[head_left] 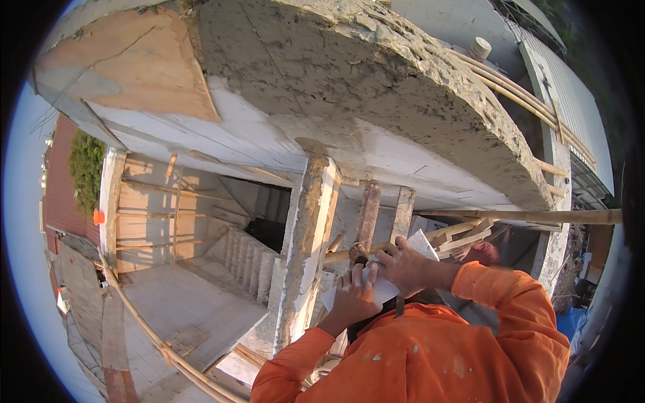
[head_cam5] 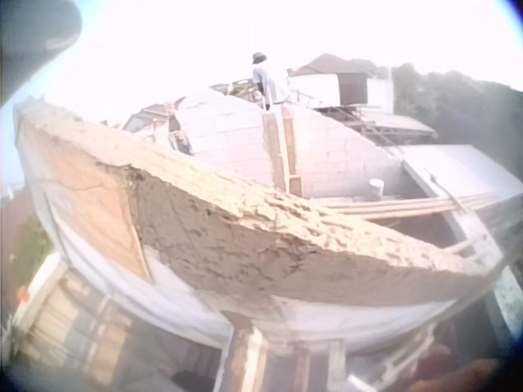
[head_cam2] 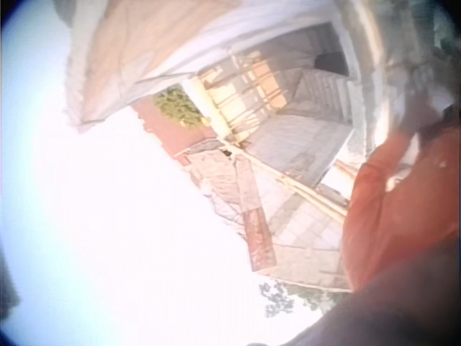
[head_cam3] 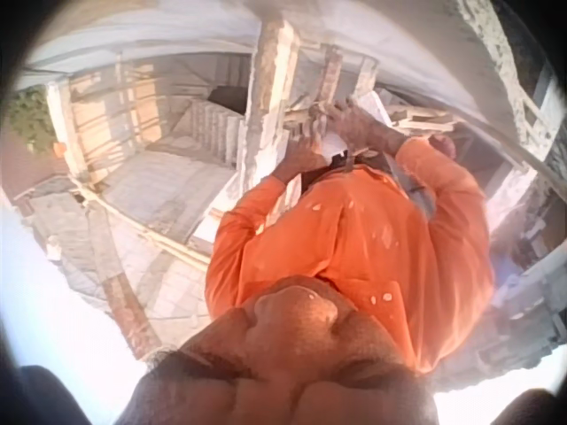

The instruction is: The person applies mortar to a concrete beam using a trowel and lays lightweight concrete bricks to build a wall. The person spreads mortar from a bucket onto the beam and the side of a brick, then positions the brick and taps it into place with the handle of the trowel.

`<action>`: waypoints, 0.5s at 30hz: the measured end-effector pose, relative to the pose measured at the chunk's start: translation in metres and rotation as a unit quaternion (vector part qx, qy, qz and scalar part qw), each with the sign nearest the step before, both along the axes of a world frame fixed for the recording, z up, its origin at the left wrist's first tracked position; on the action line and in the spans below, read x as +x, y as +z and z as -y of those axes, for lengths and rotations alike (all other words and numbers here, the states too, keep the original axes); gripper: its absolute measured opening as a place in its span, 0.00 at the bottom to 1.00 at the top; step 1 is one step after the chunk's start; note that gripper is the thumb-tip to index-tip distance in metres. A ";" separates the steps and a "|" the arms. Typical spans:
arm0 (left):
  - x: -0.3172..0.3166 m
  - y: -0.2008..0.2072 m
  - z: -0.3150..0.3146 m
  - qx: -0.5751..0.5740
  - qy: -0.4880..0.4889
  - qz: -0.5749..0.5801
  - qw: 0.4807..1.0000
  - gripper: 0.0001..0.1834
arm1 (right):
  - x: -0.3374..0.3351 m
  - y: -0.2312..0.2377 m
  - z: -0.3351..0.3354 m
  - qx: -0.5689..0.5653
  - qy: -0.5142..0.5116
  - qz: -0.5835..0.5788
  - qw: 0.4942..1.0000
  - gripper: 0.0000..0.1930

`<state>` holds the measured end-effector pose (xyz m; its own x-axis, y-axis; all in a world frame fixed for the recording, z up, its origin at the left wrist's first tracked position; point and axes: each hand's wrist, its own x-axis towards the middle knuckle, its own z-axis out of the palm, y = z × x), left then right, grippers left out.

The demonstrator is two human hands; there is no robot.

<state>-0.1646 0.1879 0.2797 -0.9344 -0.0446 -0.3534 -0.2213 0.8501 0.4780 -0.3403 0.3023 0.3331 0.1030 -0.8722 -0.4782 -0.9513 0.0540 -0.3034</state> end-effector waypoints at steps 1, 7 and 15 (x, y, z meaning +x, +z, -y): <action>-0.001 -0.005 0.004 0.004 0.007 -0.003 1.000 0.59 | -0.002 0.000 0.005 0.001 0.003 0.000 1.000 0.40; -0.008 -0.012 0.034 -0.068 0.018 -0.107 0.992 0.54 | -0.007 -0.026 0.018 -0.047 -0.046 0.002 0.998 0.38; -0.009 -0.037 0.116 -0.147 0.161 0.117 0.969 0.54 | -0.016 -0.075 -0.062 -0.017 -0.441 0.092 0.893 0.36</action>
<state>-0.1736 0.0715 0.2428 -0.7510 -0.4515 -0.4818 -0.5708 0.8107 0.1300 -0.3564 0.3646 0.2582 -0.5565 -0.6667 -0.4958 -0.4770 0.7450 -0.4664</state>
